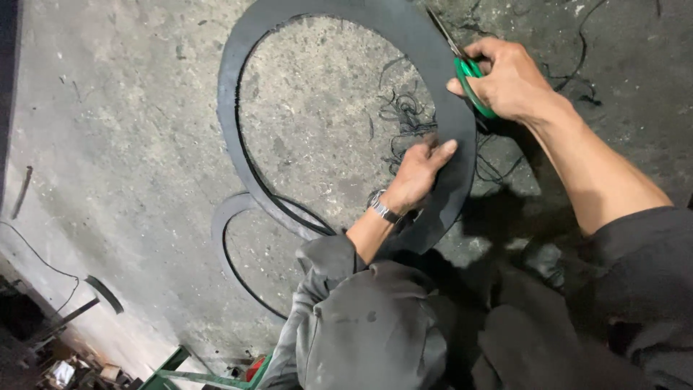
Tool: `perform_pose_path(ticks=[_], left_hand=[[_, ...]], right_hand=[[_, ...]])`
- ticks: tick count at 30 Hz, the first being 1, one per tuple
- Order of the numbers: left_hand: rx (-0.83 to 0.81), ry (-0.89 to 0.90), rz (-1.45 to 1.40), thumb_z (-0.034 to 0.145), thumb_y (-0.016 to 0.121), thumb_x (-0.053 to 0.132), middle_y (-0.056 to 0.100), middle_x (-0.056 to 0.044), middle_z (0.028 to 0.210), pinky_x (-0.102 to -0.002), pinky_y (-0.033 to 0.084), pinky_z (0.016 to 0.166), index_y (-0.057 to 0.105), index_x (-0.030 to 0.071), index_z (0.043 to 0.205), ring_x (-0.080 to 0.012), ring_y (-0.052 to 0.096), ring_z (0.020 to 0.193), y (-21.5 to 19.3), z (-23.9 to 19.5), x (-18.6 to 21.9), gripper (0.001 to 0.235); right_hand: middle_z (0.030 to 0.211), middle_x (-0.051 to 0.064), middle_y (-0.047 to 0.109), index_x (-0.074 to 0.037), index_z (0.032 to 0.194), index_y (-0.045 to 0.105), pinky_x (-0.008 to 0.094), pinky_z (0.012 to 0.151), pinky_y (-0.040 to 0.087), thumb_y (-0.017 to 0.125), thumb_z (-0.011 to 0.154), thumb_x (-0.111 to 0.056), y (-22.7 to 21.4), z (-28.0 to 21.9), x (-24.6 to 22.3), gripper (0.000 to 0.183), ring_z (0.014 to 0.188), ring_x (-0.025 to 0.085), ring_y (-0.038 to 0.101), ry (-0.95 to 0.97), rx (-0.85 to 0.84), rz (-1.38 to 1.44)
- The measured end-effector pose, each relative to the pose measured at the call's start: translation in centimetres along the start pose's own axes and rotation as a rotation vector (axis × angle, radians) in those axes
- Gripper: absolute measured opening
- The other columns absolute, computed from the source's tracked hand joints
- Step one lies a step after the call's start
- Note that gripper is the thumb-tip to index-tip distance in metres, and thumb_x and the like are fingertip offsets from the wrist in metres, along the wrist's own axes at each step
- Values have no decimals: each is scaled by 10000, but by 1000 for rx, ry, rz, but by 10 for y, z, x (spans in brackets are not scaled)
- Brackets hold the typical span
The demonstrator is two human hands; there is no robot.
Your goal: The person trims excess rubber material from the edges of a large ring using snips.
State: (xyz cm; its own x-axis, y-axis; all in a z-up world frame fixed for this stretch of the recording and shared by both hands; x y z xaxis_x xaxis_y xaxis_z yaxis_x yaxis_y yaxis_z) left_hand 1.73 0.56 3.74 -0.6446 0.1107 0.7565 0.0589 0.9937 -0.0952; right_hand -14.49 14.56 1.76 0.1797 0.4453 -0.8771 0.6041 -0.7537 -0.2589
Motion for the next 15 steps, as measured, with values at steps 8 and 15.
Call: perform_pose_path(ticks=[8, 15], left_hand=[[990, 7, 267, 925, 721, 271, 483, -203, 1369, -418, 507, 993, 463, -52, 1400, -313, 592, 1172, -142, -159, -90, 630], [1043, -772, 32, 905, 721, 474, 574, -200, 1247, -410, 487, 963, 456, -46, 1350, -292, 607, 1081, -152, -296, -317, 734]], right_hand=[[1021, 110, 696, 42, 1370, 602, 319, 771, 523, 889, 852, -212, -10, -49, 28, 644, 881, 172, 650, 100, 73, 9], [977, 59, 705, 17, 1353, 616, 268, 720, 518, 863, 877, -160, -6, -71, 48, 565, 846, 116, 635, 180, 162, 165]])
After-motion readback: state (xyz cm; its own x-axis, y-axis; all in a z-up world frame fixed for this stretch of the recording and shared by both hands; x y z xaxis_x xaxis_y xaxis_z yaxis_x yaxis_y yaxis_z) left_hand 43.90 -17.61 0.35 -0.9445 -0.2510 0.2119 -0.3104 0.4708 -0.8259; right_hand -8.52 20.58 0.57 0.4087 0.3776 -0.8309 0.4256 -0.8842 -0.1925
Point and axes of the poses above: each hand's wrist, its own z-axis towards the middle knuckle, its own y-axis out of the palm, x = y × z, the point moved 5 cm from there along z, towards the middle knuckle
